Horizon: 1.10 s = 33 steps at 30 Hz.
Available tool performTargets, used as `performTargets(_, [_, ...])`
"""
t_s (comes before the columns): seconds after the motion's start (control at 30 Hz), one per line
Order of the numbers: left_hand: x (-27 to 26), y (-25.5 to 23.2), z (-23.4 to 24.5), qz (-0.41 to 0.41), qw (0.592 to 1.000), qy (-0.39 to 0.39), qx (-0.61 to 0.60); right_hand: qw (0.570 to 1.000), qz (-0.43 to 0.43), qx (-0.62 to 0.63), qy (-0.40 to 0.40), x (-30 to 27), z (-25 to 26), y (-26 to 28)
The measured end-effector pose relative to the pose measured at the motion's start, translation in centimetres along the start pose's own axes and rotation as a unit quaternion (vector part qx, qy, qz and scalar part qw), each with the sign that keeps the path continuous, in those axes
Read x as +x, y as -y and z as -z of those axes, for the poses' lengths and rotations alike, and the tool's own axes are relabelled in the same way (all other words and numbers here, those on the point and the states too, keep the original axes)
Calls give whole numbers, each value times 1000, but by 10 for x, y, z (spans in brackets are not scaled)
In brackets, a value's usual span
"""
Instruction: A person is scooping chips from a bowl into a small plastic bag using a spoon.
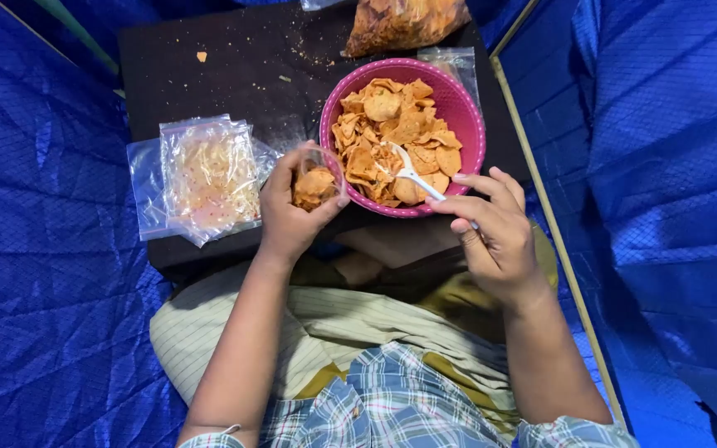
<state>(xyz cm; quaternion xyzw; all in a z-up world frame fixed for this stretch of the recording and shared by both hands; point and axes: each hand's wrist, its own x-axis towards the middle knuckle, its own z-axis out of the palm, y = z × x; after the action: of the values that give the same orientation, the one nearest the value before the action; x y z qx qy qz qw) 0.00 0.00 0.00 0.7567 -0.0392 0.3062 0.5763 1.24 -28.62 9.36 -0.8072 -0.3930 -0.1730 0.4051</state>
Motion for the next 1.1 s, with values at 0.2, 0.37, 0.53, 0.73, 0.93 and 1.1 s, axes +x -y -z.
performTargets(0.2, [1,-5,3,9,1000,6,9,999,38,-21,5,18,-8,15])
performTargets(0.37, [2,-3,4,15,1000,8,4,994,87,-52,28,31,-27,21])
performTargets(0.53, [4,-4,6,19,1000,3,2,991,111,-72,25,34,-25,18])
performTargets(0.73, [2,-6,8,30,999,12,6,996,65,-50,-37,25,-5,1])
performTargets(0.93, [1,-5,6,23,1000,20,4,998,-1,0,-65,23,5,-14])
performTargets(1.1, [9,-13,4,-26,998,36,37,998,-37,31,33,30,0,-34])
